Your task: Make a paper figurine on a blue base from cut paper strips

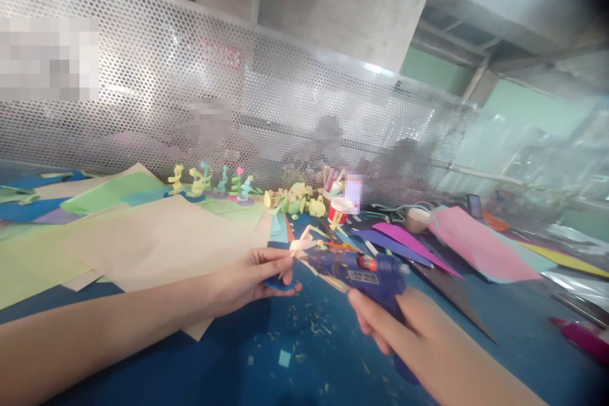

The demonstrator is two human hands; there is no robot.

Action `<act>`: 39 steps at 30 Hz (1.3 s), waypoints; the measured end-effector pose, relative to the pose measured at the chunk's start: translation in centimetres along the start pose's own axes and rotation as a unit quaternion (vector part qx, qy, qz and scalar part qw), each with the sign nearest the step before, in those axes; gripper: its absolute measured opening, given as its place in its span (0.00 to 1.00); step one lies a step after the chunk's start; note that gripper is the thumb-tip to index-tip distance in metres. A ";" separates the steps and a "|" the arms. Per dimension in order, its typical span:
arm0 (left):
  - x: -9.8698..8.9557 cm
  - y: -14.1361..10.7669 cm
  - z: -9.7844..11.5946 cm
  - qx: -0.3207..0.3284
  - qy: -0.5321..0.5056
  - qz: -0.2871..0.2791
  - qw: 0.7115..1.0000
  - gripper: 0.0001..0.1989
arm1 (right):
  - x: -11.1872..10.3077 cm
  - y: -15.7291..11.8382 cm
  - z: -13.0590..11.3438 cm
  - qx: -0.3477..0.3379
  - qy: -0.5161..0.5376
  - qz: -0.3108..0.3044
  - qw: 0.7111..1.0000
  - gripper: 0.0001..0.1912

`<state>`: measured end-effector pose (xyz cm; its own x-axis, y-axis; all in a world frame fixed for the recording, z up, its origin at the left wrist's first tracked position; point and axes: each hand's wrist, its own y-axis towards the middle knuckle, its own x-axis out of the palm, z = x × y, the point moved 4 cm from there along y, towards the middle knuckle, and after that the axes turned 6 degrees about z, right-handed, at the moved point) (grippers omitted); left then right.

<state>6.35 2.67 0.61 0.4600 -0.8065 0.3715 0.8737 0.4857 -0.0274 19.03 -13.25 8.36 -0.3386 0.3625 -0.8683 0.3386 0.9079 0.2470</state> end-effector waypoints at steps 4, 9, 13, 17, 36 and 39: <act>0.0 0.0 0.2 0.007 0.006 -0.005 1.000 0.10 | -1.5 -0.4 3.7 -0.018 -0.031 0.007 0.999 0.21; 0.2 0.0 0.5 0.007 0.004 -0.002 1.000 0.10 | -2.8 -0.4 15.2 0.017 -0.170 0.152 0.973 0.23; 0.4 -0.1 0.9 0.008 0.009 -0.001 1.000 0.10 | -1.7 -0.8 21.0 -0.001 -0.194 0.115 0.974 0.23; 1.1 -0.4 1.4 0.011 0.010 -0.002 1.000 0.10 | -2.1 -0.1 14.9 0.037 -0.185 0.117 0.975 0.21; 2.4 -1.1 1.9 0.019 0.012 -0.025 0.999 0.08 | 2.6 5.3 -1.7 -0.018 0.311 -0.013 0.950 0.11; 2.3 -1.0 2.0 0.022 0.015 -0.023 0.999 0.09 | 2.6 5.4 -1.9 -0.013 0.333 -0.032 0.942 0.11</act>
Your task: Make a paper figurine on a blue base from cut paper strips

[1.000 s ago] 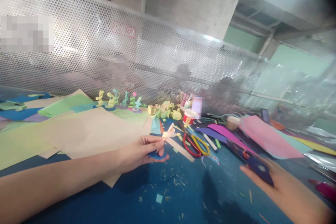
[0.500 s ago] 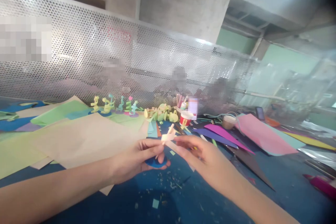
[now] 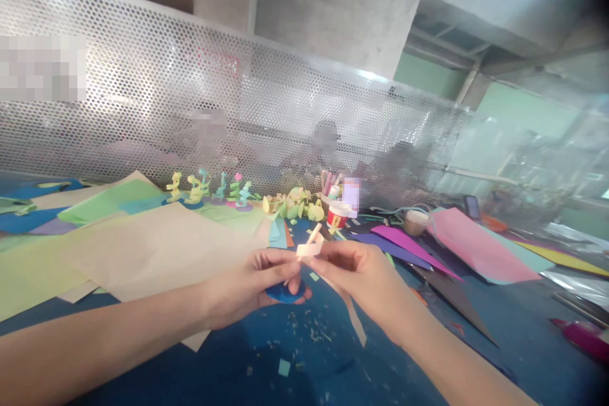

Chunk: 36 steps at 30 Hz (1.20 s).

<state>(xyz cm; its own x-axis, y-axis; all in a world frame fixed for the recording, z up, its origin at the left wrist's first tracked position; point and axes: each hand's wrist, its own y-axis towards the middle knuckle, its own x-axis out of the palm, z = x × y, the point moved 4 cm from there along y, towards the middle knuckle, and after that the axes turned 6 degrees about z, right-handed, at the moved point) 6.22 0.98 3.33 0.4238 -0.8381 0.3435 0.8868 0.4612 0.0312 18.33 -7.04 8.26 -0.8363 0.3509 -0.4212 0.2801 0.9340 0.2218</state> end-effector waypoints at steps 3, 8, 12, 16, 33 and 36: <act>0.0 0.0 0.0 0.000 0.001 -0.002 1.000 0.10 | 0.2 -0.1 -0.2 0.012 0.051 -0.034 0.998 0.11; 0.1 0.0 0.0 0.000 0.009 0.003 1.000 0.12 | -0.2 0.0 -0.4 0.043 0.023 -0.001 0.999 0.10; 0.2 0.0 0.0 -0.001 0.009 0.003 1.000 0.12 | -0.2 -0.1 -0.5 0.052 0.016 0.001 0.999 0.11; 0.2 0.0 0.0 -0.003 0.008 -0.007 1.000 0.12 | -0.1 -0.2 -0.5 0.061 0.055 -0.008 0.997 0.09; -0.2 0.0 -0.5 -0.004 0.008 0.004 1.000 0.09 | 0.6 0.0 -0.3 0.064 0.069 -0.008 0.996 0.07; -0.4 0.0 -0.7 -0.004 -0.001 0.022 1.000 0.07 | 1.0 0.4 -0.4 0.060 0.054 0.016 0.997 0.05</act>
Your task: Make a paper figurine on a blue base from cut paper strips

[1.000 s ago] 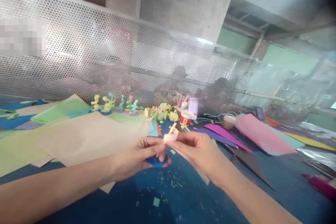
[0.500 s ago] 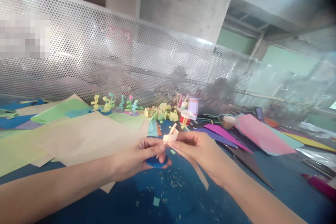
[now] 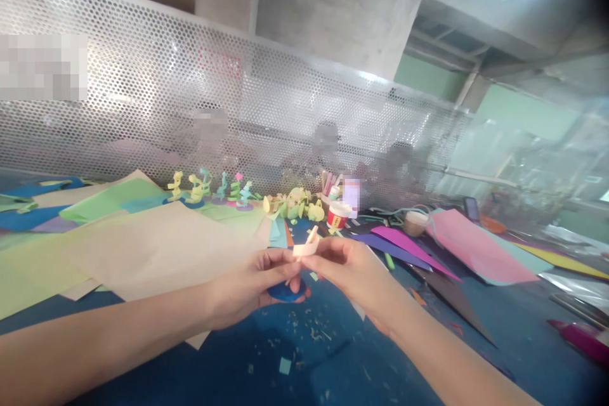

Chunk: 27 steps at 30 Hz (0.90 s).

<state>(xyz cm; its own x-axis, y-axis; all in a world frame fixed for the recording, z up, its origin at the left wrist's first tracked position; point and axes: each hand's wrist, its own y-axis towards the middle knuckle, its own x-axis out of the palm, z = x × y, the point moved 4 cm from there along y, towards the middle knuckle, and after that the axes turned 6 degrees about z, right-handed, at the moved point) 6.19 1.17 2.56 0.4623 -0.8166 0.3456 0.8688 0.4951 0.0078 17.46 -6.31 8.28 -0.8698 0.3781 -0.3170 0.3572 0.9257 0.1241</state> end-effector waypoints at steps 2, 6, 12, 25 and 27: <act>-0.2 0.1 -0.1 0.005 -0.002 0.007 1.000 0.07 | 0.3 0.3 0.0 -0.005 -0.011 0.016 1.000 0.05; -0.6 0.1 -0.3 0.006 0.029 0.036 0.999 0.09 | 0.9 0.8 0.1 -0.008 -0.017 0.011 1.000 0.05; -0.9 0.2 0.0 -0.008 0.088 0.100 0.991 0.09 | 1.0 1.9 1.0 -0.009 -0.033 0.054 0.998 0.05; -2.6 1.2 -0.3 -0.001 0.055 0.106 0.993 0.11 | -3.9 0.9 2.3 -0.087 -0.177 -0.039 0.979 0.14; -2.5 1.2 -0.4 -0.013 0.088 0.111 0.990 0.12 | -4.0 0.4 2.0 -0.177 -0.266 -0.047 0.946 0.20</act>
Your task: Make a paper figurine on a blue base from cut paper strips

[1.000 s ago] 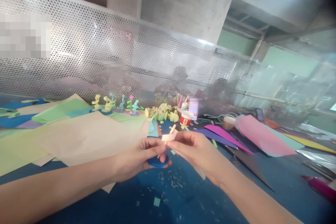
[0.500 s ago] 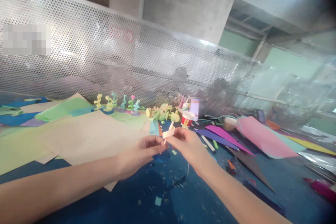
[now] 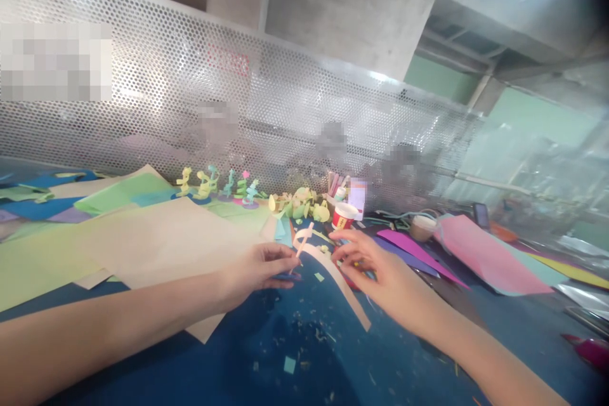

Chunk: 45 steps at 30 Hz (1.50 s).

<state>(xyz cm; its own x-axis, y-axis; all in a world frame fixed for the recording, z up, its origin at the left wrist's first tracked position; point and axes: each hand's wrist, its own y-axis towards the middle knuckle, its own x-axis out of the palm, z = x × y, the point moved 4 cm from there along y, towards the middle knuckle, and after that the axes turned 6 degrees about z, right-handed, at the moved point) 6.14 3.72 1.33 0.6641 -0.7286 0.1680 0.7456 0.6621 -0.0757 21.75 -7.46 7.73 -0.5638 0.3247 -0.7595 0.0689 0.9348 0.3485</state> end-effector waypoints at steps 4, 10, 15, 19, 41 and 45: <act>-0.1 0.3 -0.4 0.009 0.117 0.025 0.993 0.14 | 0.6 -1.1 -2.1 -0.192 -0.174 -0.014 0.966 0.21; 0.0 0.4 -0.3 0.105 0.281 0.004 0.954 0.14 | 2.4 -2.5 -4.8 -0.374 -0.286 0.004 0.882 0.08; 0.7 -1.2 1.3 0.207 0.424 0.027 0.881 0.08 | 3.0 -1.8 -5.8 -0.339 -0.268 -0.028 0.902 0.07; 1.6 -2.3 2.5 0.277 0.484 0.024 0.830 0.06 | 2.4 -0.5 -6.6 -0.240 -0.155 -0.051 0.957 0.09; 2.0 -1.8 2.0 0.186 0.164 -0.061 0.967 0.25 | 3.5 2.6 0.0 0.146 0.344 -0.058 0.926 0.10; 1.8 -1.3 1.8 0.156 0.089 -0.090 0.980 0.25 | 3.9 2.2 0.2 0.137 0.384 -0.005 0.913 0.09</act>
<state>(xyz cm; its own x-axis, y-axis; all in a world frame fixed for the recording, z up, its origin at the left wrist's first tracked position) 6.26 1.91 3.47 0.5430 -0.8394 -0.0242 0.8166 0.5211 0.2480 19.86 -4.07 5.48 -0.9692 0.2173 -0.1162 0.2045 0.9723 0.1128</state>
